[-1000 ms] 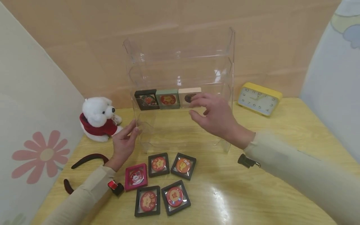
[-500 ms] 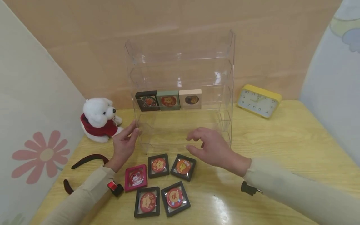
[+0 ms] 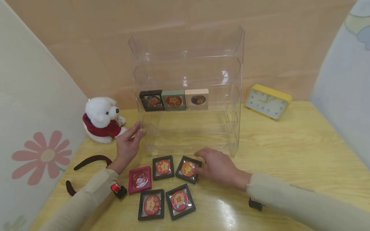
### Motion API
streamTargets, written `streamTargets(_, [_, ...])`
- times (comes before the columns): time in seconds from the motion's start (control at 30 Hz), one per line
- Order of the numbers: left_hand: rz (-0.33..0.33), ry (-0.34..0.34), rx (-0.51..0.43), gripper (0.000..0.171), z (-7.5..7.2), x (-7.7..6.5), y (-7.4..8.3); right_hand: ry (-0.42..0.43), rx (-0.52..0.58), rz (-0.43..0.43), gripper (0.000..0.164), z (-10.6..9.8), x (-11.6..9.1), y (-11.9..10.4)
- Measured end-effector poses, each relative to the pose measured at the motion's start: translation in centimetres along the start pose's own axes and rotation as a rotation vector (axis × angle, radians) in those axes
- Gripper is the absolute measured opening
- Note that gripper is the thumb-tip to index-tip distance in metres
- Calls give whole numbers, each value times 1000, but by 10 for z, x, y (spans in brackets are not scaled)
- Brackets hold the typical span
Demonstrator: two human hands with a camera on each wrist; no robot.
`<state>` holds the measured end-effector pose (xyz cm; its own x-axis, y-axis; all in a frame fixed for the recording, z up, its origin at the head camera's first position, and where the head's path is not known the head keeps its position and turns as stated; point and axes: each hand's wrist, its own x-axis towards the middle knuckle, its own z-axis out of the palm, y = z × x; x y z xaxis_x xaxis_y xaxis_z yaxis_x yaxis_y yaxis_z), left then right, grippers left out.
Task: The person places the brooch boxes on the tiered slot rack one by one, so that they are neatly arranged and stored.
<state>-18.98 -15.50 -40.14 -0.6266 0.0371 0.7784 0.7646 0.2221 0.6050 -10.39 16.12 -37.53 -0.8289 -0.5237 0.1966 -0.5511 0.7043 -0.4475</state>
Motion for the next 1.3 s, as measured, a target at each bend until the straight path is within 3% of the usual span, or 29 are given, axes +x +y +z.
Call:
streamTargets(0.33, [-17, 4, 29, 39, 1, 1, 3, -35, -15, 19, 51, 9, -1, 4])
streamTargets(0.57, [-15, -2, 43, 35, 2, 8, 31, -39, -28, 22, 56, 12, -1, 4])
streamTargets(0.67, [-19, -7, 42, 35, 2, 9, 33, -53, -37, 47, 62, 14, -1, 4])
streamTargets(1.03, [-20, -6, 29, 35, 4, 7, 34, -116, -84, 116, 80, 19, -3, 2])
streamTargets(1.2, [-9, -7, 35, 35, 3, 7, 32, -130, -90, 118, 73, 18, -2, 2])
streamTargets(1.3, [-1, -3, 24, 36, 2, 5, 22, -131, -73, 111, 68, 18, -1, 2])
